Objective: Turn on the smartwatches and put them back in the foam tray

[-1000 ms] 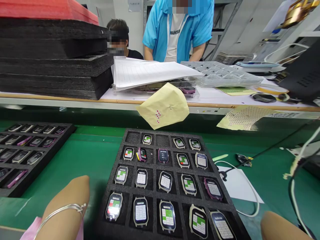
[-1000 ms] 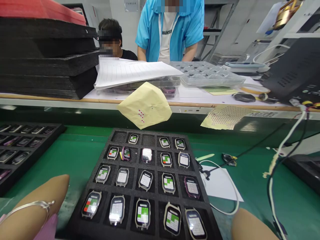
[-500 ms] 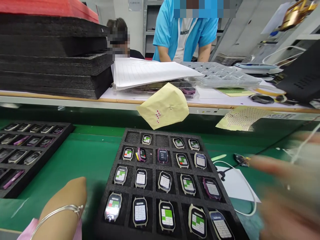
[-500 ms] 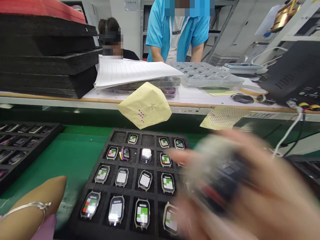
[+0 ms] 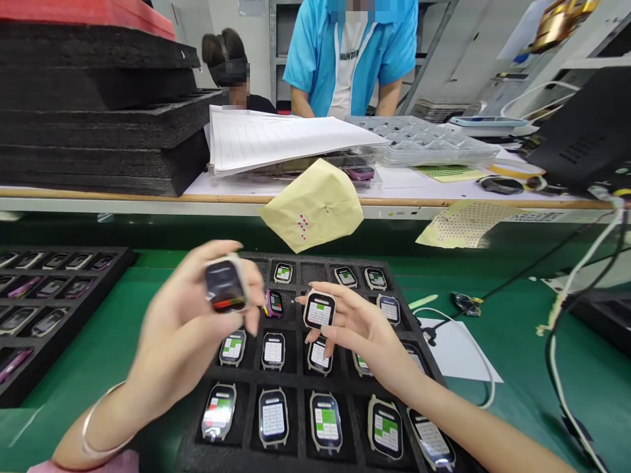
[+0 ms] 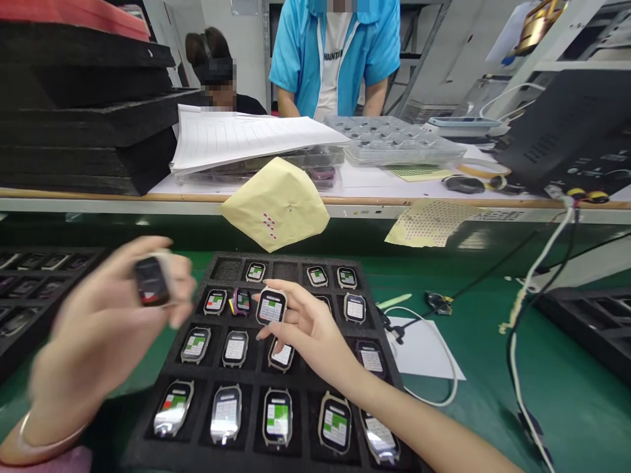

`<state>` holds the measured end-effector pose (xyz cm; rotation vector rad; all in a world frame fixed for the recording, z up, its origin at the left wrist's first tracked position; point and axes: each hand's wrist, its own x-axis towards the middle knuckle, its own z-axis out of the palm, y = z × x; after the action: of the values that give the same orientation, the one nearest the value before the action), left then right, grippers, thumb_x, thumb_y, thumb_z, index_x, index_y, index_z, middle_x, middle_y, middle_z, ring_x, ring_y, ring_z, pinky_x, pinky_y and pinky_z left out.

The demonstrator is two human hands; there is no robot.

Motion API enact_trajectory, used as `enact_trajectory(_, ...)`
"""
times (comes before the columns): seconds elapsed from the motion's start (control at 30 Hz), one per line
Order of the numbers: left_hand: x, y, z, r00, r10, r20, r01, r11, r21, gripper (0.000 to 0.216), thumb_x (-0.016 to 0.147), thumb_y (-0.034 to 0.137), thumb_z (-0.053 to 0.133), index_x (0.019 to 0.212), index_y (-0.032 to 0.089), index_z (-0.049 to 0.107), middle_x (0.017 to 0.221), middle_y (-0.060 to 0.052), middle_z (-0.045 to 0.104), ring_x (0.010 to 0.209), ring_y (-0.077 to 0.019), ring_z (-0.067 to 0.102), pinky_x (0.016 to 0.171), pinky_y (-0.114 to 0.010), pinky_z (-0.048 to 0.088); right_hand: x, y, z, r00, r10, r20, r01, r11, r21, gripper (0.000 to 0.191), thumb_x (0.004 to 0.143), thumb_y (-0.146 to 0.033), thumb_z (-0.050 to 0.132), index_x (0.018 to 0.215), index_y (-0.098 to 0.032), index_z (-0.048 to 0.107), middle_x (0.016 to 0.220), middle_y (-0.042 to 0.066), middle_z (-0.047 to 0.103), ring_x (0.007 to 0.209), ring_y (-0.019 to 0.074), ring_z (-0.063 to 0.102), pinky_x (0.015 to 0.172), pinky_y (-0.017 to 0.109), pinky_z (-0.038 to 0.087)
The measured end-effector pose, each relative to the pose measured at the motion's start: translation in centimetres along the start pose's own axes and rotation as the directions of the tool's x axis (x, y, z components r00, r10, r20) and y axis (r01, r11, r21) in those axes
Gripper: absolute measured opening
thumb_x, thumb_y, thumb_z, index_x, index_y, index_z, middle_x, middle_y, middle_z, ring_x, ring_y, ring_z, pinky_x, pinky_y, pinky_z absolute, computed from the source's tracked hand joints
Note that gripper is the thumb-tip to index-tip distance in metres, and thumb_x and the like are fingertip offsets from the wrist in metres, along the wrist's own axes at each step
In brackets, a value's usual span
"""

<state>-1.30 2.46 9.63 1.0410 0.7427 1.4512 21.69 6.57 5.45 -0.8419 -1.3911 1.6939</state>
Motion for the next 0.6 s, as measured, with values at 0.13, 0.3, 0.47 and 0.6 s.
enact_trajectory(0.13, 2.8, -2.8, 0.3, 0.904, -0.400, 0.148, 0.415, 0.905, -0.093, 0.052, 0.071, 0.004, 0.070, 0.120, 0.017, 0.057, 0.098, -0.008, 0.065, 0.088, -0.0190, 0.062, 0.069, -0.028, 0.054, -0.3, 0.1, -0.1, 0.999, -0.046, -0.015, 0.046, 0.999, -0.010, 0.045, 0.082, -0.009, 0.059, 0.124, -0.023, 0.054, 0.107, 0.006, 0.065, 0.077, 0.0163, 0.069, 0.055, 0.021, 0.052)
enact_trajectory(0.3, 2.3, -6.1, 0.1, 0.883, -0.444, 0.155, 0.456, 0.888, -0.054, 0.050, 0.073, 0.009, 0.074, 0.120, 0.018, 0.056, 0.093, -0.006, 0.066, 0.083, -0.0177, 0.063, 0.066, -0.027, 0.054, -0.2, 0.3, -0.1, 0.997, -0.073, -0.030, 0.071, 0.996, -0.053, 0.037, 0.087, -0.013, 0.059, 0.122, -0.022, 0.056, 0.101, 0.005, 0.066, 0.071, 0.0148, 0.068, 0.054, 0.022, 0.052)
enact_trajectory(0.47, 2.3, -7.6, -0.3, 0.914, -0.382, 0.138, 0.386, 0.922, -0.007, 0.057, 0.072, 0.006, 0.072, 0.123, 0.020, 0.052, 0.095, -0.006, 0.064, 0.086, -0.0179, 0.062, 0.069, -0.028, 0.056, 0.1, 0.2, 0.0, 0.996, -0.052, -0.077, 0.045, 0.995, -0.087, 0.028, 0.089, -0.020, 0.062, 0.116, -0.023, 0.058, 0.097, 0.004, 0.066, 0.063, 0.0127, 0.067, 0.048, 0.020, 0.050)
enact_trajectory(0.6, 2.1, -7.9, -0.6, 0.920, -0.335, 0.204, 0.346, 0.938, -0.022, 0.063, 0.068, -0.001, 0.064, 0.125, 0.023, 0.051, 0.101, -0.005, 0.061, 0.091, -0.0181, 0.059, 0.075, -0.032, 0.057, 0.1, 0.2, 0.0, 0.988, -0.055, -0.142, 0.033, 0.988, -0.153, 0.022, 0.088, -0.022, 0.064, 0.110, -0.022, 0.061, 0.088, 0.002, 0.065, 0.053, 0.0082, 0.061, 0.041, 0.016, 0.044)
